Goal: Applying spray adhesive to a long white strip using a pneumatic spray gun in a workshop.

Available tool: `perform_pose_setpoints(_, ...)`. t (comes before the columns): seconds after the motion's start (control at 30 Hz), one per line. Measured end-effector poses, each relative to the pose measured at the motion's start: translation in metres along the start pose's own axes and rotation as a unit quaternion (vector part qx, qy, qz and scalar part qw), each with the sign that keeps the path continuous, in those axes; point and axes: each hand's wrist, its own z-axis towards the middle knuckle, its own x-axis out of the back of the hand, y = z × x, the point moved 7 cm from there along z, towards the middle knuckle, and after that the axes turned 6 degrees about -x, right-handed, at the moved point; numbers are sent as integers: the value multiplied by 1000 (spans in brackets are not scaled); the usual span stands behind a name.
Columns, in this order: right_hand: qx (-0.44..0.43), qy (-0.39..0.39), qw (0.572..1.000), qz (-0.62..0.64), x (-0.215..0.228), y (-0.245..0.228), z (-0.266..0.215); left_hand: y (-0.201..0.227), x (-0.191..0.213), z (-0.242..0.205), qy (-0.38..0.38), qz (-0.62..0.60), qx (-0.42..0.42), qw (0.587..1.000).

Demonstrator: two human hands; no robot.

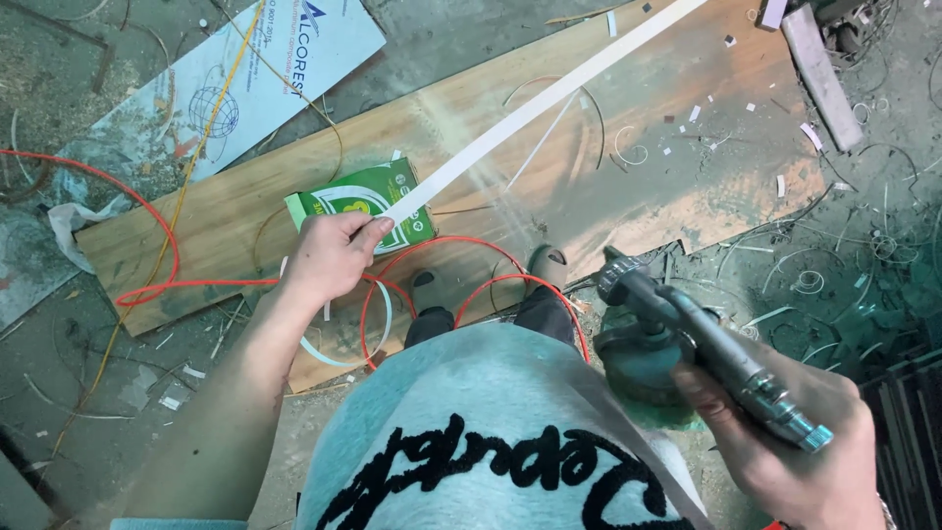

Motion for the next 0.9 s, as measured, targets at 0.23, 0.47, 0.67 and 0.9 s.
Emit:
perform_pose_setpoints(0.23, -80, 40, 996, -21, 15, 27, 0, 2, -2, -6, 5, -12, 18, 1000)
perform_pose_setpoints(0.47, 11, 36, 999, -30, 11, 14, -1, 2, -7, -6, 3, 3, 19, 1000)
perform_pose_setpoints(0.67, 51, -10, 998, 31, -2, 2, -10, -7, -9, -5, 25, -4, -12, 1000)
perform_pose_setpoints(0.9, -48, 55, 997, 11, 15, 21, -11, 8, -8, -13, -30, -34, 37, 998)
